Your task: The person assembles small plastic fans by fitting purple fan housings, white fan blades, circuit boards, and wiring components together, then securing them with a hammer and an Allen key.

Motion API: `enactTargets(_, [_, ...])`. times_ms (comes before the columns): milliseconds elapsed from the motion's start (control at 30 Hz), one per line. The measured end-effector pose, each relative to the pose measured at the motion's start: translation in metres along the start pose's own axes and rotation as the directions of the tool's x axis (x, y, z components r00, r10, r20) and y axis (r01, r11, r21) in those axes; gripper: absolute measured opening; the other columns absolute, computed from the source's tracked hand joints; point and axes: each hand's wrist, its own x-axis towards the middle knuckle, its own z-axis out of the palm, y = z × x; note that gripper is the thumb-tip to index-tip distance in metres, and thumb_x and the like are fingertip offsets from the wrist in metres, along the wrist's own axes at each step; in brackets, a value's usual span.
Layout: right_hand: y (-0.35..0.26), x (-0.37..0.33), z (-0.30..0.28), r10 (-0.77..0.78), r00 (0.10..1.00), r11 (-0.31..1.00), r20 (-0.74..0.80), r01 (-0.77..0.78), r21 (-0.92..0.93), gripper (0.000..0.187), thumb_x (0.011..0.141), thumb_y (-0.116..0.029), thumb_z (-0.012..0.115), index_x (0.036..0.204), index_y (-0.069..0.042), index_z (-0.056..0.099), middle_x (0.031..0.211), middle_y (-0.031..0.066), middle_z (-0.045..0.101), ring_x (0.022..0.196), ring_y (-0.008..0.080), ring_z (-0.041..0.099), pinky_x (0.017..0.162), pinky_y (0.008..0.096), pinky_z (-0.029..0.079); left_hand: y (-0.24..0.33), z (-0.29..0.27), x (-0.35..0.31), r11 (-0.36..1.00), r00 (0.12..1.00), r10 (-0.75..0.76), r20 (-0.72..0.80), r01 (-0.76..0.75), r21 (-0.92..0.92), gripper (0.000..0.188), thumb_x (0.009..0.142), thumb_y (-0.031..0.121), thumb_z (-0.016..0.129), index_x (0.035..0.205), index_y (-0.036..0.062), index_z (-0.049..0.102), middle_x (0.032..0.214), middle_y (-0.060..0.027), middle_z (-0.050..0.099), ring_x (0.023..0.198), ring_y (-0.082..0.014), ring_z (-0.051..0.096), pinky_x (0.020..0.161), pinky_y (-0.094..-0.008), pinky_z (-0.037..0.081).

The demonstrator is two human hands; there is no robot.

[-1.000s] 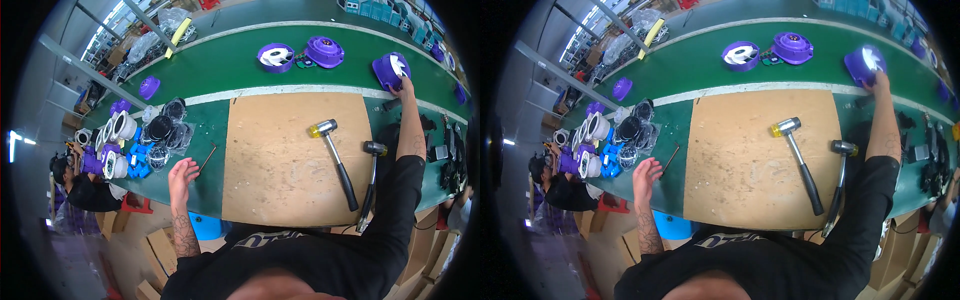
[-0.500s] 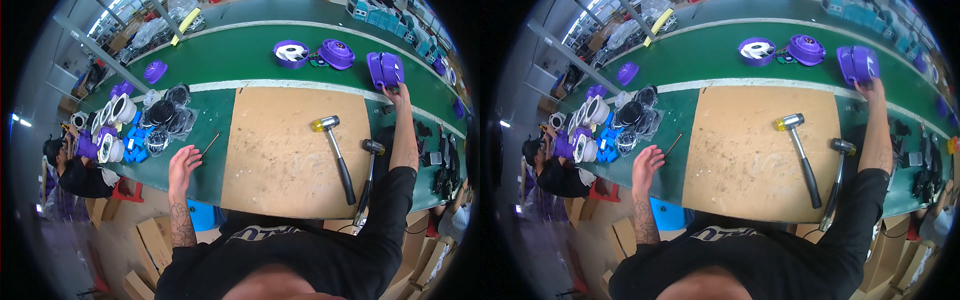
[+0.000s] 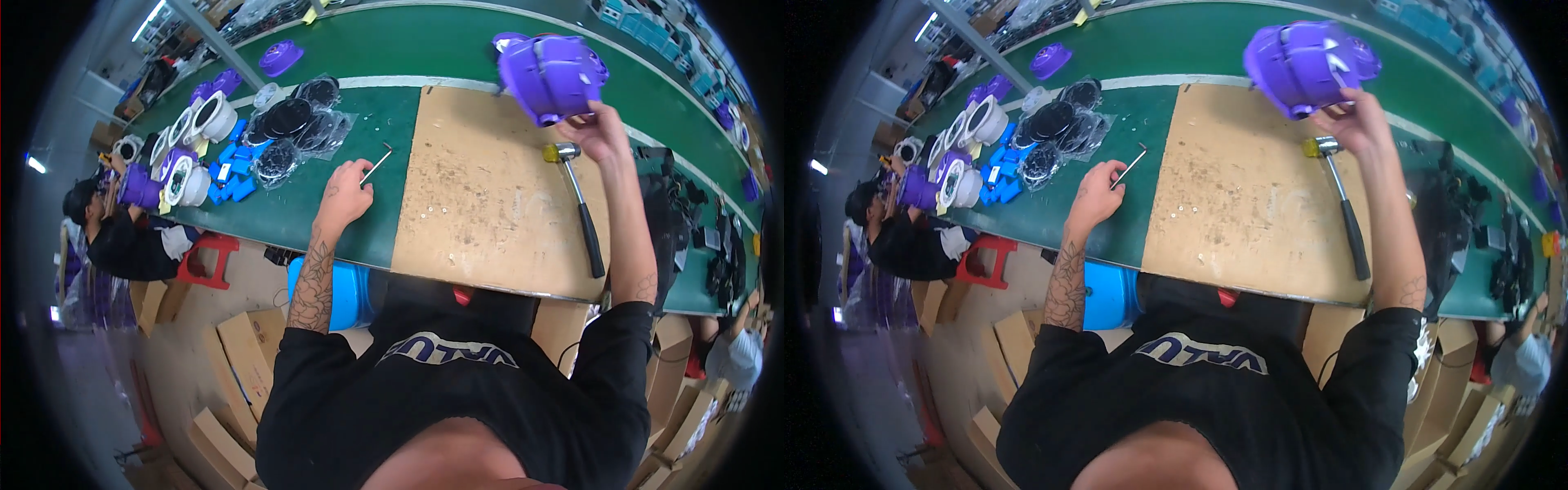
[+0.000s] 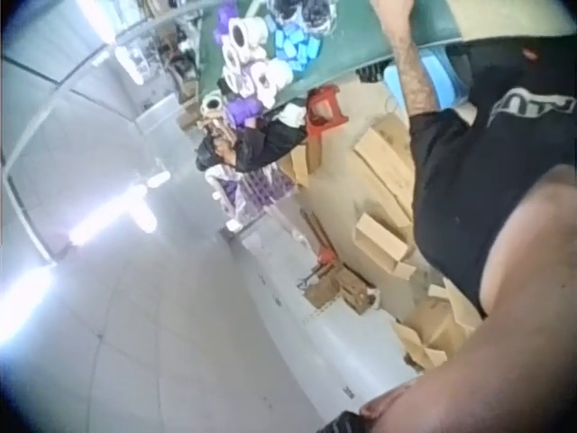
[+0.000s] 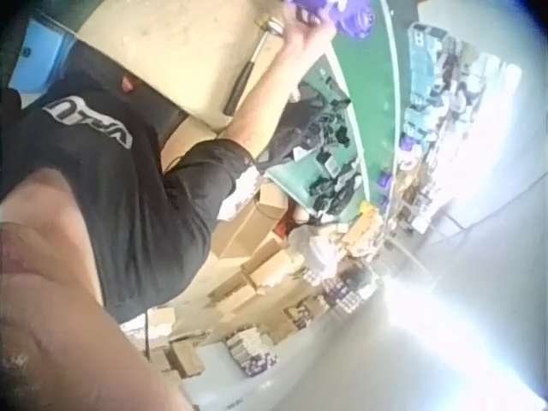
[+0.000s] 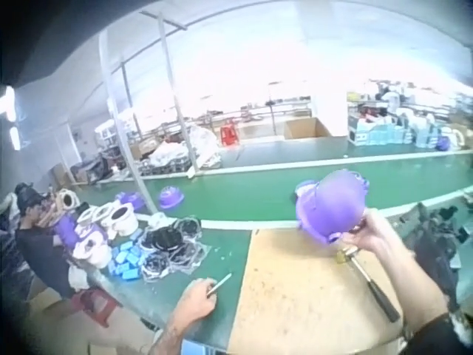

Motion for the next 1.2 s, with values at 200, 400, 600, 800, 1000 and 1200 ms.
enactTargets(200, [0.058, -0.063, 0.011, 0.172, 0.975, 0.965, 0.144, -0.137, -0.225, 0.048, 0.080, -0.003, 0.060, 0.126, -0.017, 0.052, 0.111, 0.0072, 0.051, 0.095, 0.0205, 0.051, 0.072, 0.0498, 0.055, -0.024, 0.014, 0.005, 0.998, 0.991, 0.060, -0.124, -0.055, 0.037, 0.036, 0.076, 0.000, 0.058, 0.111, 0.0048, 0.056, 0.099, -0.0211, 0.060, 0.096, -0.0411, 0.059, 0.084, -0.0489, 0.048])
enactTargets(400, [0.072, -0.099, 0.018, 0.233, 0.959, 0.935, 0.164, -0.174, -0.309, 0.056, 0.081, -0.003, 0.061, 0.133, -0.021, 0.050, 0.110, 0.0045, 0.052, 0.095, 0.0187, 0.051, 0.068, 0.0453, 0.055, -0.022, 0.003, 0.012, 1.000, 1.000, 0.003, 0.002, -0.003, 0.021, 0.037, 0.076, 0.002, 0.058, 0.113, 0.0027, 0.056, 0.100, -0.0210, 0.062, 0.097, -0.0408, 0.059, 0.085, -0.0478, 0.048])
enactTargets(600, [0.084, -0.106, 0.016, 0.231, 0.949, 0.934, 0.214, -0.155, -0.321, 0.055, 0.083, -0.005, 0.061, 0.134, -0.019, 0.050, 0.113, 0.0064, 0.055, 0.099, 0.0190, 0.053, 0.066, 0.0453, 0.056, 0.025, 0.002, 0.012, 0.967, 0.997, -0.009, -0.075, -0.010, -0.253, 0.038, 0.089, 0.019, 0.059, 0.124, 0.0032, 0.054, 0.105, -0.0166, 0.064, 0.100, -0.0291, 0.061, 0.085, -0.0413, 0.050])
enactTargets(800, [0.096, -0.123, 0.034, -0.058, 0.955, 0.849, 0.291, 0.201, -0.489, 0.065, 0.084, -0.010, 0.060, 0.146, -0.013, 0.041, 0.137, 0.0131, 0.050, 0.127, 0.0280, 0.047, 0.093, 0.0457, 0.050, 0.103, 0.045, 0.024, 0.305, 0.977, 0.062, 0.204, 0.176, -0.936, 0.063, 0.103, 0.053, 0.029, 0.143, 0.0059, 0.039, 0.139, -0.0130, 0.049, 0.125, -0.0234, 0.049, 0.102, -0.0396, 0.041])
enactTargets(1000, [0.112, -0.134, 0.029, -0.489, 0.406, 0.007, 0.772, 0.887, -0.462, 0.054, 0.083, -0.017, 0.065, 0.136, -0.014, 0.056, 0.147, 0.0208, 0.037, 0.136, 0.0389, 0.037, 0.109, 0.0479, 0.033, 0.117, 0.025, 0.034, -0.050, 0.960, 0.157, 0.231, 0.242, -0.969, 0.071, 0.101, 0.058, 0.021, 0.145, 0.0039, 0.034, 0.140, -0.0131, 0.048, 0.132, -0.0244, 0.045, 0.111, -0.0423, 0.035])
enactTargets(1200, [0.126, -0.115, -0.002, -0.255, -0.028, -0.538, 0.966, 0.834, -0.118, 0.046, 0.080, -0.014, 0.066, 0.126, -0.021, 0.064, 0.143, 0.0104, 0.047, 0.135, 0.0292, 0.042, 0.105, 0.0529, 0.035, 0.108, 0.032, 0.050, -0.154, 0.972, 0.220, 0.083, 0.118, -0.981, 0.075, 0.101, 0.060, 0.018, 0.140, 0.0004, 0.041, 0.135, -0.0134, 0.053, 0.128, -0.0226, 0.049, 0.109, -0.0386, 0.038])
